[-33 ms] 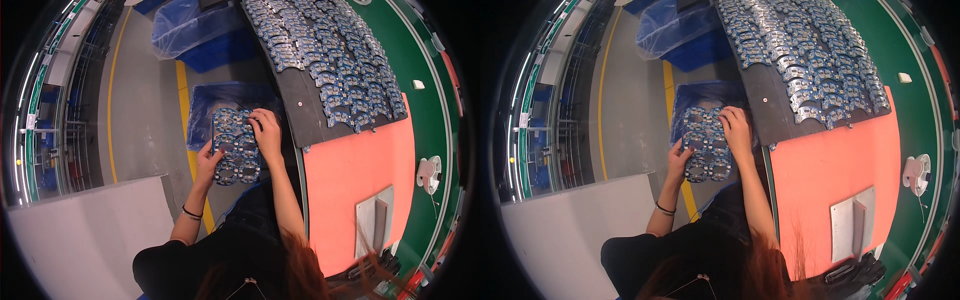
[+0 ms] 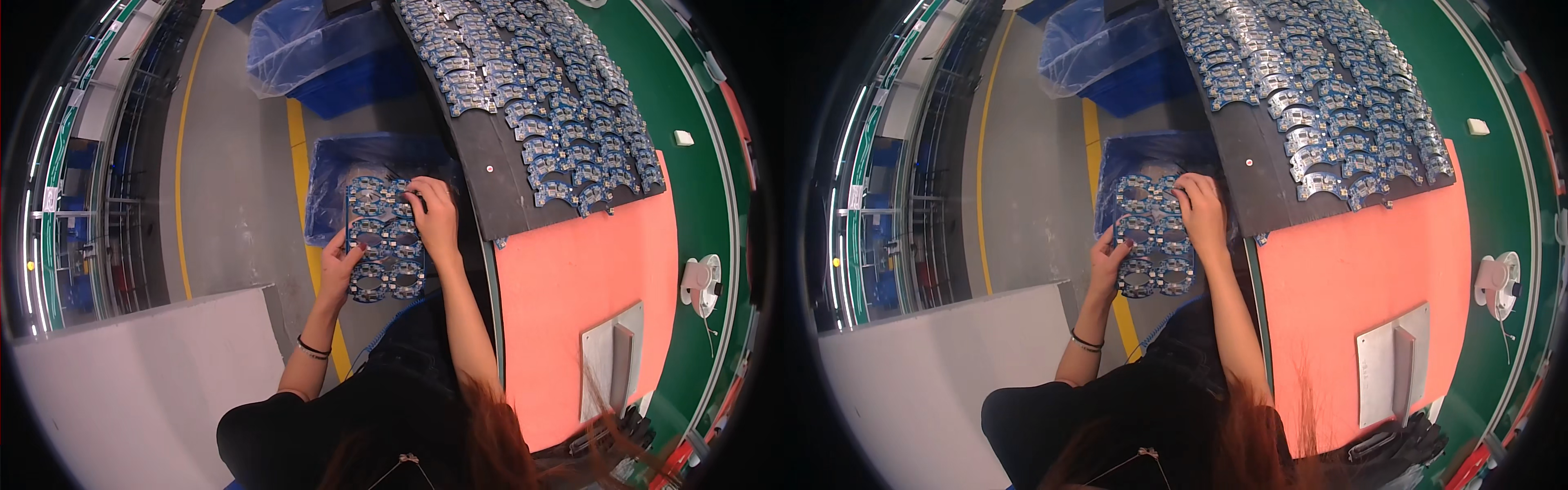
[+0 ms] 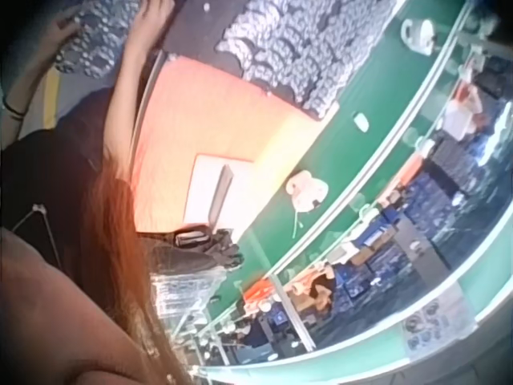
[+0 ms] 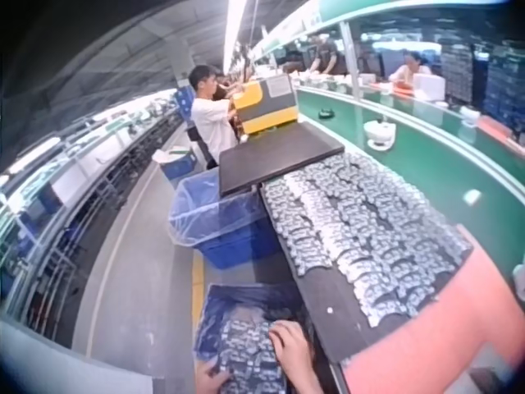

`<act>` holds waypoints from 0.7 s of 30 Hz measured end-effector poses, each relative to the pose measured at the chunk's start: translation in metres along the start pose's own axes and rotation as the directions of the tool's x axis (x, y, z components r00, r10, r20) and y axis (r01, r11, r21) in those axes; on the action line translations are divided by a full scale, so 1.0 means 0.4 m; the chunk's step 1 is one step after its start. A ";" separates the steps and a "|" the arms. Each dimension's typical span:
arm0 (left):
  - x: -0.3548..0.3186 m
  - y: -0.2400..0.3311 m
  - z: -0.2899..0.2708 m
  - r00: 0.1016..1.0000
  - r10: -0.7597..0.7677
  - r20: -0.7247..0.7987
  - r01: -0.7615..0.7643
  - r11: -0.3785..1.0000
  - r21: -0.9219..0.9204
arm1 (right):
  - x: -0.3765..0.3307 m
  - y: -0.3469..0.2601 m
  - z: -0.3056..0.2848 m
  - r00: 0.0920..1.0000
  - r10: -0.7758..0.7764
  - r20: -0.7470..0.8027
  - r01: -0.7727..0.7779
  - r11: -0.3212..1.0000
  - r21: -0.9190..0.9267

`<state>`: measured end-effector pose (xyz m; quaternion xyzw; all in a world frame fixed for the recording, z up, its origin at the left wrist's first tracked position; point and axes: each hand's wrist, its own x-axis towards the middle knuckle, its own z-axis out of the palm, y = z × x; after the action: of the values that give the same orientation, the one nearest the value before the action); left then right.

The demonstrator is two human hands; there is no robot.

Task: Sorting and inspecting circuit board panels on an assembly line.

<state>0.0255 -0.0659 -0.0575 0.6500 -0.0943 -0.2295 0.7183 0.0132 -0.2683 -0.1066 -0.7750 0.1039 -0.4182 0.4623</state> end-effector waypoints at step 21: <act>0.003 -0.045 -0.015 0.998 -0.024 -0.058 0.022 0.999 -0.027 | -0.046 0.041 -0.012 0.983 -0.074 0.170 0.073 0.997 0.015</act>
<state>0.0254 -0.0618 -0.0763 0.6480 -0.0631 -0.2200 0.7264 0.0018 -0.2700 -0.1289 -0.8092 0.0334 -0.3676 0.4570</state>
